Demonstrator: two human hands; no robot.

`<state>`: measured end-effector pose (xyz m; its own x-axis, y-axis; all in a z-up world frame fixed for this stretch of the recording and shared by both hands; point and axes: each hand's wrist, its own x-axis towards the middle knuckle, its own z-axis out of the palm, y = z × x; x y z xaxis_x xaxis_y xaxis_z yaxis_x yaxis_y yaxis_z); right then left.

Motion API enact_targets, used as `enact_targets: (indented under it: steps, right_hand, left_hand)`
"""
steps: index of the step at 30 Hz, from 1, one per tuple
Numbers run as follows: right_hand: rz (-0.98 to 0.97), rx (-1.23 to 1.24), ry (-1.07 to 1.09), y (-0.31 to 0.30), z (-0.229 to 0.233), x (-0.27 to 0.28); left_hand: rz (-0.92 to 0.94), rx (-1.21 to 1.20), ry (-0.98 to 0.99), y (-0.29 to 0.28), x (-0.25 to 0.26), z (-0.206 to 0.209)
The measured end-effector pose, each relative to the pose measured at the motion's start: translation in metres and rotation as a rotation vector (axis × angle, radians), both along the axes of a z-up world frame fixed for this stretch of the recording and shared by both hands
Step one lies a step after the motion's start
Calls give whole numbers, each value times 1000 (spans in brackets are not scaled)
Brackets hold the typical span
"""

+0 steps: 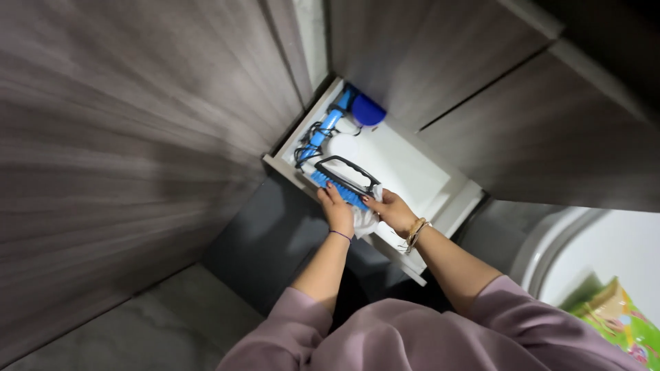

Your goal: Organizing and cleaning items from a bathroom cabinet drawer including cosmetic jars and a cleaning brush.

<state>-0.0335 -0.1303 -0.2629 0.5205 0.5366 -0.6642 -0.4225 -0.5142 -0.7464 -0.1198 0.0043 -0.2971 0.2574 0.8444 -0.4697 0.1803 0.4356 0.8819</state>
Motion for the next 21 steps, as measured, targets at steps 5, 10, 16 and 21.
enact_targets:
  steps: [5, 10, 16, 21]
  right_hand:
    - [-367, 133, 400, -1, -77, -1]
    - [-250, -154, 3, -4, -135, -9]
    - [-282, -287, -28, 26, -209, -23]
    - [-17, -425, -131, 80, -209, -17]
  left_hand:
    - [-531, 166, 298, 28, -35, -20]
    - [-1020, 797, 744, 41, -60, -12]
    - [-1251, 702, 833, 50, -59, 9]
    - [-1338, 661, 874, 56, -57, 21]
